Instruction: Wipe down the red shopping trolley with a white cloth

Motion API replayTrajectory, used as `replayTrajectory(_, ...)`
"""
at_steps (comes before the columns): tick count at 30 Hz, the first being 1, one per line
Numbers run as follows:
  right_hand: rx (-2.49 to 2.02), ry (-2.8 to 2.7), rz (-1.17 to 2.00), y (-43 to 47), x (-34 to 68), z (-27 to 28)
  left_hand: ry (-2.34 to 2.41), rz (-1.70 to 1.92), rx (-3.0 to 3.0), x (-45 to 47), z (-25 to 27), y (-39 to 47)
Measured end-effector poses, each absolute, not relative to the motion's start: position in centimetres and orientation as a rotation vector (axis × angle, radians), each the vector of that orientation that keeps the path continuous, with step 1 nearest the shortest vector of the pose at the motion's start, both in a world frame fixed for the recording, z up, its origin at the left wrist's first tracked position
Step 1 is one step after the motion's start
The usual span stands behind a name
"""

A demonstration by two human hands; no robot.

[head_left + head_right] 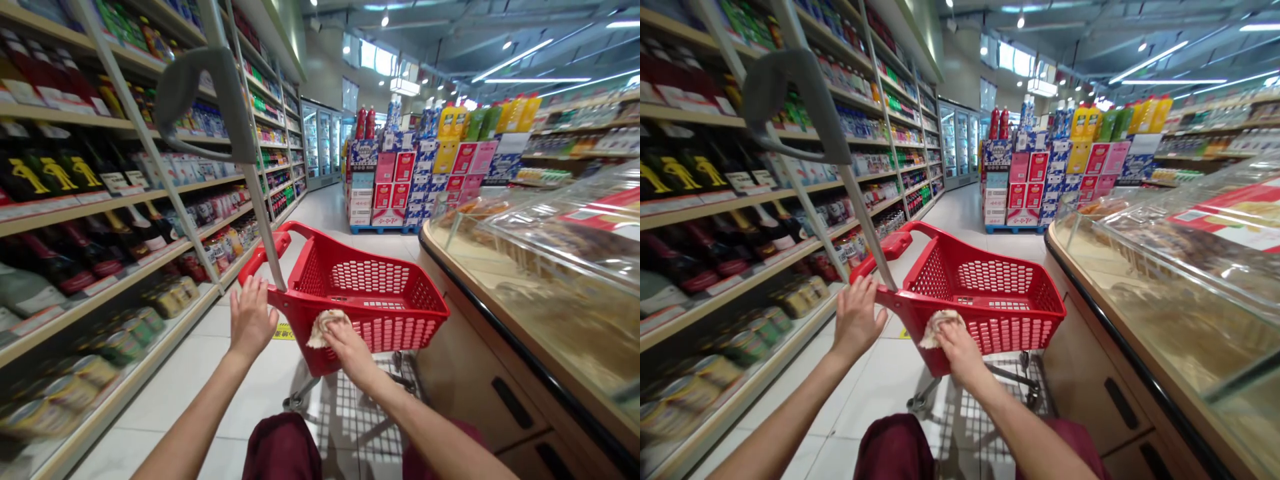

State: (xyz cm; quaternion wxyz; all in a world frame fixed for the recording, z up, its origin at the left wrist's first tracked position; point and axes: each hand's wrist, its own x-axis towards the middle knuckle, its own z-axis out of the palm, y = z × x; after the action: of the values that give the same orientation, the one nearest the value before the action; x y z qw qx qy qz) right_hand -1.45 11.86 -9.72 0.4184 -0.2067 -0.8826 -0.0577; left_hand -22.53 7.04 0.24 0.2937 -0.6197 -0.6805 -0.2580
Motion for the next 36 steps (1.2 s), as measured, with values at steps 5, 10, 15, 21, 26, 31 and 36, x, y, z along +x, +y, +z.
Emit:
replayTrajectory(5,-0.454,-2.231,-0.126,11.3,-4.3,-7.4,-1.850,-0.542,-1.745,-23.1,0.6,7.2)
replayTrajectory(10,-0.344,-2.298,-0.149,11.3,-6.9,-5.7,-1.835,-0.503,-1.828,-23.6,1.4,6.9)
replayTrajectory(15,-0.334,-2.171,-0.174,11.2,-7.2,-2.4,-1.820,-0.522,-1.877,-23.9,1.9,6.5)
replayTrajectory(21,-0.252,-1.995,-0.436,14.7,-10.1,13.3,-1.815,-0.554,-1.882,-23.4,1.7,6.4)
replayTrajectory(26,-0.097,-2.358,-0.534,15.5,-8.9,8.4,-1.814,-0.558,-1.880,-23.1,1.7,6.4)
replayTrajectory(31,-0.085,-2.425,-0.421,14.8,-7.1,4.6,-1.803,-0.587,-1.865,-22.5,1.5,6.3)
replayTrajectory(36,-0.193,-2.254,-0.382,15.5,-8.2,8.5,-1.794,-0.595,-1.878,-21.5,1.4,6.2)
